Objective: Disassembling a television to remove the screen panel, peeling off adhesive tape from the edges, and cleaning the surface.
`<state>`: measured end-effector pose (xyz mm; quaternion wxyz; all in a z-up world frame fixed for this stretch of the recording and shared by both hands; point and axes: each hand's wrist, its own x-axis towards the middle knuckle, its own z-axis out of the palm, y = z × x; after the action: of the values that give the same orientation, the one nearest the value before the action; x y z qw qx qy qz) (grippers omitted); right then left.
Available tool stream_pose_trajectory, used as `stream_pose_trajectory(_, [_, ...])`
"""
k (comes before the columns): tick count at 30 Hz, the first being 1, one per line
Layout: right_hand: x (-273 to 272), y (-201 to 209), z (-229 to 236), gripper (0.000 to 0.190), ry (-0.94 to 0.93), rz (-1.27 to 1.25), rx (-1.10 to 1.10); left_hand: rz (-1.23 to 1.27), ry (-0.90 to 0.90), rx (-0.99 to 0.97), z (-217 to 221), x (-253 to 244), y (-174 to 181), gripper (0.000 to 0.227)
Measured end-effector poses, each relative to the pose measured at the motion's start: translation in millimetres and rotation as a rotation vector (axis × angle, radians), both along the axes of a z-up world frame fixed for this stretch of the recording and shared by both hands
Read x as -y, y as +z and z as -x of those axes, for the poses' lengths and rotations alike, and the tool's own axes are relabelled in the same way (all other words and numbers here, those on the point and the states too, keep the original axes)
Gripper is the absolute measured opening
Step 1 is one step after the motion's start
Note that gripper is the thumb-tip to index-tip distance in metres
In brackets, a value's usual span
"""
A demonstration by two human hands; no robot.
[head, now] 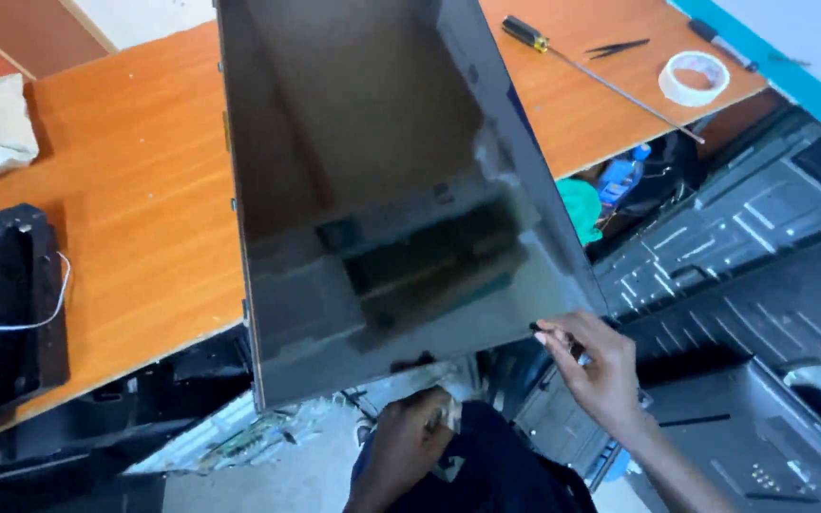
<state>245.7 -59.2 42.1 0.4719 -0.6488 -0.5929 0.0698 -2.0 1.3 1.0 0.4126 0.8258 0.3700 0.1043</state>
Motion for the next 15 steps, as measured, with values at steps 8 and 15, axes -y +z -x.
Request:
stream_pose_trajectory(8, [-2.1, -9.2, -11.9, 0.013, 0.091, 0.09, 0.063, 0.061, -0.025, -0.039, 0.2, 9.5, -2.5, 0.009])
stream_pose_trajectory(15, [-0.3, -7.0, -8.9, 0.011, 0.007, 0.316, 0.341, -0.102, -0.04, 0.069, 1.2, 15.2, -24.0, 0.005])
